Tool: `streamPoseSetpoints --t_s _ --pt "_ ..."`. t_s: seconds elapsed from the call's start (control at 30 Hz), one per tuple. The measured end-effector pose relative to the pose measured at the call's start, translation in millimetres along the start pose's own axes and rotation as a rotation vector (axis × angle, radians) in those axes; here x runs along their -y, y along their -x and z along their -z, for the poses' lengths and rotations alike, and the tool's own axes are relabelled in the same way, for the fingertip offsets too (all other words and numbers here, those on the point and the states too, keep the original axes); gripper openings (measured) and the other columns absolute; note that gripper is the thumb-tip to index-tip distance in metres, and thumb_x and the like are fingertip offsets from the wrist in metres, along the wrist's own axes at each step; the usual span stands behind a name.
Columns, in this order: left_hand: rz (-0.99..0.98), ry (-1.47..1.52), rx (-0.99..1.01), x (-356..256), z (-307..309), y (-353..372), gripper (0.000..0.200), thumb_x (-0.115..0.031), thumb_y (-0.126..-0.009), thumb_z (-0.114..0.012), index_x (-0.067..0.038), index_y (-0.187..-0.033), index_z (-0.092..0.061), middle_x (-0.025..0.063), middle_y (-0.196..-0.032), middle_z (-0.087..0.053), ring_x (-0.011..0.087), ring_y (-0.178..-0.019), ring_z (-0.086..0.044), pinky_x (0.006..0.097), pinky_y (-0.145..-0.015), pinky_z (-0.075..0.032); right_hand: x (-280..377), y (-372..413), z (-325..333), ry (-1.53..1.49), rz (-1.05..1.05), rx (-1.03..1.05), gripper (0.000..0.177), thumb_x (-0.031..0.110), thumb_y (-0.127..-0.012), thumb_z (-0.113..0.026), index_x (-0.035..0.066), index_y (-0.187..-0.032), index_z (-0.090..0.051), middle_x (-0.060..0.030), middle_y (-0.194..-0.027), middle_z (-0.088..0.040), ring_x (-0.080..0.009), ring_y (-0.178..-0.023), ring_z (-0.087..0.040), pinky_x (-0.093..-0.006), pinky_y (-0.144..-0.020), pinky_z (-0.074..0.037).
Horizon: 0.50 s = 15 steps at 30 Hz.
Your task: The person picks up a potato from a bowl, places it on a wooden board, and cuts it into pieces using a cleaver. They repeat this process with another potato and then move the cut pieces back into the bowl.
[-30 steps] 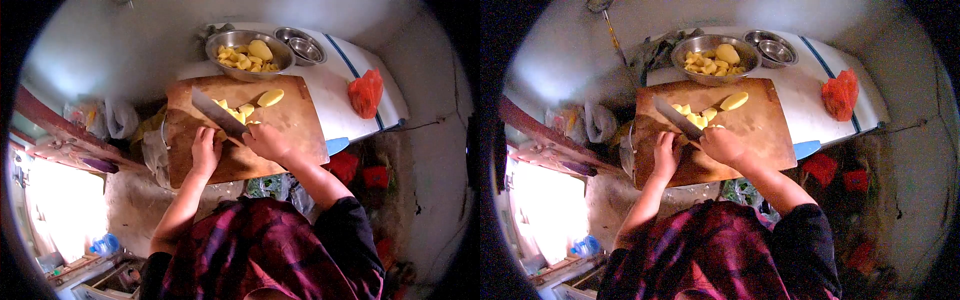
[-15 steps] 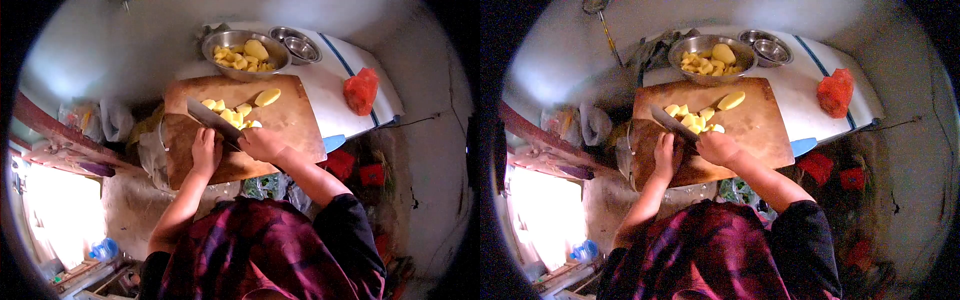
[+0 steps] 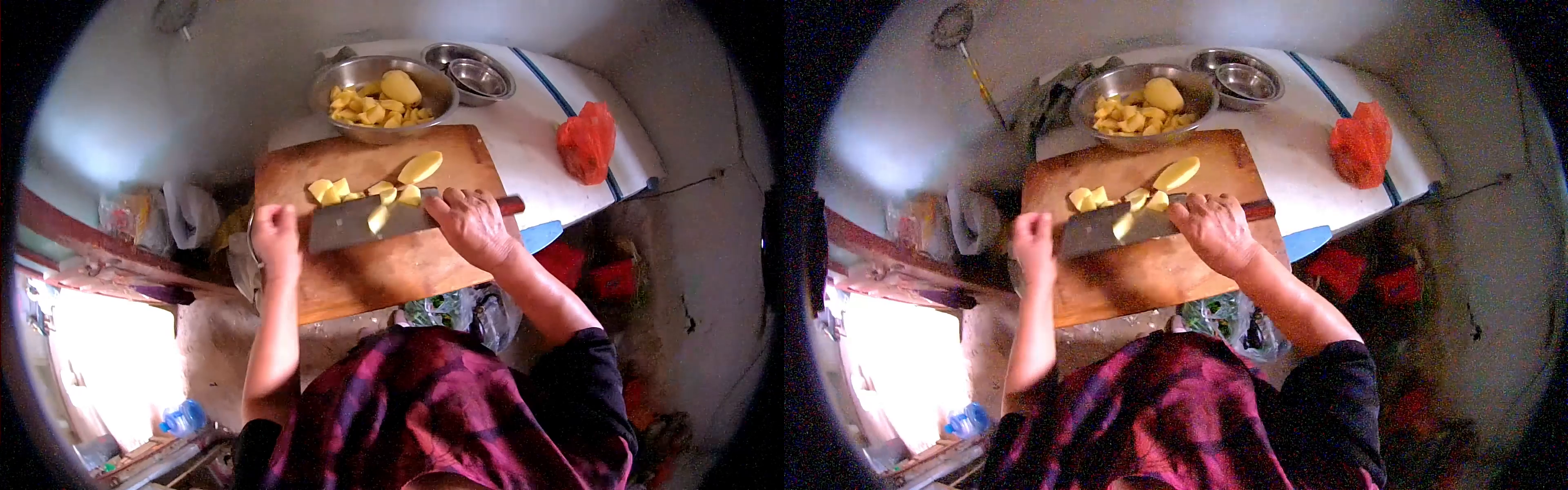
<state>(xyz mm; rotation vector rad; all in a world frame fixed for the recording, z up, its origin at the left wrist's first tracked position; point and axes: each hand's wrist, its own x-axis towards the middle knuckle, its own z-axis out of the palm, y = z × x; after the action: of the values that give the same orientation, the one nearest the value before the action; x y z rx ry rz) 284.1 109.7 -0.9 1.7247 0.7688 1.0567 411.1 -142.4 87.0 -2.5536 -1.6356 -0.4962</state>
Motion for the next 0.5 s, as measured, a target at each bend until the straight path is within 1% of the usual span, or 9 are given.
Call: streamPoseSetpoints --t_s 0.03,0.07,0.1,0.13,0.2,0.23,0.27,0.37,0.5 --pt "-0.068 0.037 -0.006 0 8 -9 0.005 -0.005 -0.082 -0.059 -0.004 -0.085 -0.055 -0.0008 -0.076 -0.056 0.0064 -0.064 -0.046 0.0208 -0.057 -0.041 -8 4 -1 0.036 0.052 -0.045 0.009 0.016 -0.076 -0.051 0.011 -0.084 -0.049 -0.0058 -0.074 -0.051 -0.0239 -0.07 -0.056 -0.0387 -0.064 -0.041" --pt "-0.098 0.015 0.117 -22 13 -11 0.007 -0.005 -0.083 -0.059 -0.004 -0.089 -0.057 0.0009 -0.083 -0.059 0.0074 -0.071 -0.051 0.0213 -0.061 -0.044 -15 6 -2 0.073 0.112 -0.086 0.009 0.015 -0.074 -0.05 0.011 -0.082 -0.047 -0.0041 -0.075 -0.05 -0.0211 -0.071 -0.056 -0.0371 -0.067 -0.038" --pt "-0.14 0.082 0.298 -53 9 -6 0.012 -0.006 -0.082 -0.06 -0.004 -0.093 -0.058 0.0031 -0.091 -0.059 0.0108 -0.08 -0.054 0.0245 -0.069 -0.046 -22 6 -3 0.095 0.162 -0.077 0.011 0.015 -0.072 -0.051 0.012 -0.081 -0.045 -0.0031 -0.074 -0.048 -0.0199 -0.069 -0.053 -0.0368 -0.068 -0.035" --pt "-0.179 0.15 0.475 -79 -4 7 0.016 -0.007 -0.081 -0.061 -0.004 -0.097 -0.059 0.0053 -0.1 -0.06 0.0142 -0.09 -0.056 0.0277 -0.077 -0.047 -25 6 -4 0.083 0.188 -0.086 0.011 0.015 -0.072 -0.051 0.012 -0.081 -0.045 -0.0029 -0.074 -0.048 -0.0197 -0.069 -0.053 -0.0367 -0.067 -0.035" --pt "-0.757 -0.168 0.691 -103 -39 25 0.024 -0.011 -0.079 -0.061 -0.005 -0.103 -0.059 0.0084 -0.116 -0.055 0.022 -0.112 -0.049 0.0355 -0.095 -0.039 -32 3 -8 0.068 0.24 -0.115 0.012 0.014 -0.072 -0.052 0.012 -0.081 -0.044 -0.0027 -0.073 -0.048 -0.0194 -0.067 -0.052 -0.0367 -0.066 -0.036" --pt "-0.799 -0.225 0.727 -109 -55 39 0.027 -0.012 -0.078 -0.061 -0.005 -0.104 -0.059 0.0089 -0.119 -0.053 0.0243 -0.116 -0.045 0.0377 -0.098 -0.035 -35 2 -10 0.011 0.296 -0.191 0.013 0.013 -0.07 -0.052 0.012 -0.08 -0.043 -0.0026 -0.07 -0.047 -0.0193 -0.065 -0.051 -0.0357 -0.067 -0.036" --pt "-0.84 -0.28 0.766 -108 -68 49 0.029 -0.013 -0.077 -0.061 -0.005 -0.105 -0.059 0.0095 -0.121 -0.051 0.0266 -0.12 -0.041 0.0399 -0.101 -0.031 -36 0 -13 -0.056 0.289 -0.199 0.012 0.013 -0.07 -0.052 0.012 -0.077 -0.042 -0.0028 -0.067 -0.045 -0.0193 -0.064 -0.051 -0.0349 -0.068 -0.036" --pt "-0.79 -0.305 0.802 -88 -86 45 0.03 -0.011 -0.075 -0.059 -0.005 -0.104 -0.059 0.0091 -0.122 -0.051 0.0266 -0.12 -0.041 0.0394 -0.102 -0.031 -46 3 -18 -0.052 0.336 -0.257 0.012 0.015 -0.069 -0.052 0.013 -0.074 -0.042 -0.0028 -0.066 -0.045 -0.0189 -0.063 -0.051 -0.0345 -0.069 -0.037" --pt "-0.914 -0.422 0.803 -71 -86 32 0.029 -0.004 -0.072 -0.056 -0.005 -0.101 -0.06 0.0079 -0.118 -0.054 0.0262 -0.118 -0.043 0.039 -0.1 -0.034 -55 11 -20 -0.028 0.355 -0.251 0.011 0.018 -0.067 -0.052 0.013 -0.071 -0.043 -0.0026 -0.067 -0.046 -0.0183 -0.064 -0.051 -0.0342 -0.072 -0.038"
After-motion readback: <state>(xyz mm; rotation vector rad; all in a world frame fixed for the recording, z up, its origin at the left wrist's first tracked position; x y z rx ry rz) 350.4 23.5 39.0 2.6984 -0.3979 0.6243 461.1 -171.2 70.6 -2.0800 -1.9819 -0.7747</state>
